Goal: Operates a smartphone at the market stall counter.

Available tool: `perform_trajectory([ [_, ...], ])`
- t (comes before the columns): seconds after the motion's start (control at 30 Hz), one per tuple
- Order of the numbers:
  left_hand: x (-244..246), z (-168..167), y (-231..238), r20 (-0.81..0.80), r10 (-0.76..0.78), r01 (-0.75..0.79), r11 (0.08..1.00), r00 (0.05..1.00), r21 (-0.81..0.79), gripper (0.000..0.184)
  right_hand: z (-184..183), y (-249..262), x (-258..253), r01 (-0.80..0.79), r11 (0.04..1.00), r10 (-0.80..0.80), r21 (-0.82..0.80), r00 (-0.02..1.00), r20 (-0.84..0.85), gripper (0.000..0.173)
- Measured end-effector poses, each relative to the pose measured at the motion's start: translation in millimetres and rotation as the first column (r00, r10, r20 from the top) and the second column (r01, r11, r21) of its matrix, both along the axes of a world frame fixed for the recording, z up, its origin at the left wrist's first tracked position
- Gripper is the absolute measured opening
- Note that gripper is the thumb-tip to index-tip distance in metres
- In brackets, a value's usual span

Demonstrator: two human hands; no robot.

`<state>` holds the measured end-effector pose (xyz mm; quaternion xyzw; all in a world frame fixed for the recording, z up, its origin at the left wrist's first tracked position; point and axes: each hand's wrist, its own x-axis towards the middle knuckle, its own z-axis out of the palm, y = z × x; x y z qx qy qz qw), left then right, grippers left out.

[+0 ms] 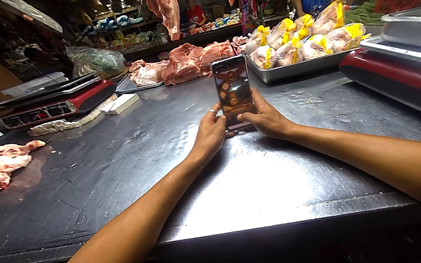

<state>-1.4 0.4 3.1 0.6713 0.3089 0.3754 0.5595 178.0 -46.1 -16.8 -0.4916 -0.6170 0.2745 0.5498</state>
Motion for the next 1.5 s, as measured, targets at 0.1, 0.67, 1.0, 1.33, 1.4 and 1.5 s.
perform_trajectory([
  [0.1,-0.1,0.7,-0.5,-0.004,0.001,-0.001,1.000,1.000,0.000,0.041,0.4,-0.4,0.0,-0.004,1.000,0.004,0.001,1.000,-0.008,0.071],
  [0.67,0.3,-1.0,1.0,-0.010,-0.001,0.001,1.000,1.000,0.006,0.041,-1.3,1.7,0.9,0.004,1.000,-0.004,0.008,1.000,-0.001,0.070],
  [1.0,-0.2,0.1,-0.5,-0.003,-0.004,0.004,1.000,1.000,0.005,0.041,-0.2,0.6,1.0,0.003,1.000,-0.003,0.003,1.000,0.001,0.071],
  [1.33,0.3,-1.0,0.7,-0.006,0.001,-0.001,1.000,1.000,0.011,0.042,-0.9,1.6,0.8,0.005,1.000,-0.005,0.013,1.000,0.005,0.068],
  [1.4,0.5,-1.3,1.0,-0.004,-0.002,0.002,1.000,1.000,0.009,0.041,-0.6,0.9,0.5,0.001,1.000,-0.001,0.016,1.000,-0.001,0.069],
  [1.5,-0.1,-1.3,1.3,-0.010,-0.005,0.005,1.000,1.000,0.006,0.042,-0.7,1.4,0.6,-0.004,1.000,0.004,0.014,1.000,-0.007,0.071],
])
